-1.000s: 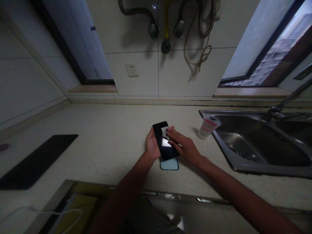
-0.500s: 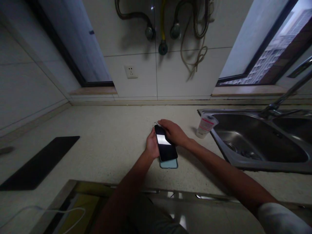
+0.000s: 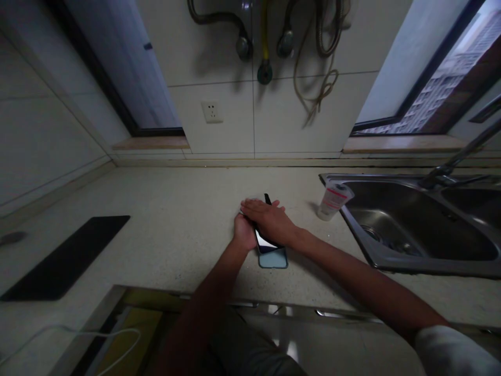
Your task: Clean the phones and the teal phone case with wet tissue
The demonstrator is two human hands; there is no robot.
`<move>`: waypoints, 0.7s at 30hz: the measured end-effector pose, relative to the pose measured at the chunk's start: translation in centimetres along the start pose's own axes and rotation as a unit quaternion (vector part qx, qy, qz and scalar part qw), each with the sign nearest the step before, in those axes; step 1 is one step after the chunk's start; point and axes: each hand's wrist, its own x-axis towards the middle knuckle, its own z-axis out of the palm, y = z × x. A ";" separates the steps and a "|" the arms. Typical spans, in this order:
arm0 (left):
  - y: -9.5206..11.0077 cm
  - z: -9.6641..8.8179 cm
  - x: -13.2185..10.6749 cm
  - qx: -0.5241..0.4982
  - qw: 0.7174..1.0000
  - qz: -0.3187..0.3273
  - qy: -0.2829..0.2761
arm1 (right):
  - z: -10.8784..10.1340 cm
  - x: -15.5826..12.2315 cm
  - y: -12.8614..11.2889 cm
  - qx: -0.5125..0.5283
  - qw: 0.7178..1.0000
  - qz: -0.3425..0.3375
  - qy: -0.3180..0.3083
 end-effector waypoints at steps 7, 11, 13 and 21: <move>1.5 -0.3 -1.0 0.018 0.998 0.056 0.002 | 0.1 -4.0 -0.6 -0.031 0.989 -0.141 -0.032; 1.6 0.0 -1.3 0.039 0.997 0.073 -0.004 | -1.0 -6.4 -0.3 0.008 0.977 -0.207 -0.054; 1.5 0.2 -1.3 0.045 0.996 0.074 -0.003 | -1.7 -7.2 0.3 0.027 0.971 -0.227 -0.061; 1.6 0.3 -1.3 0.054 0.996 0.073 -0.001 | -2.4 -8.0 4.4 -0.004 0.988 -0.152 0.014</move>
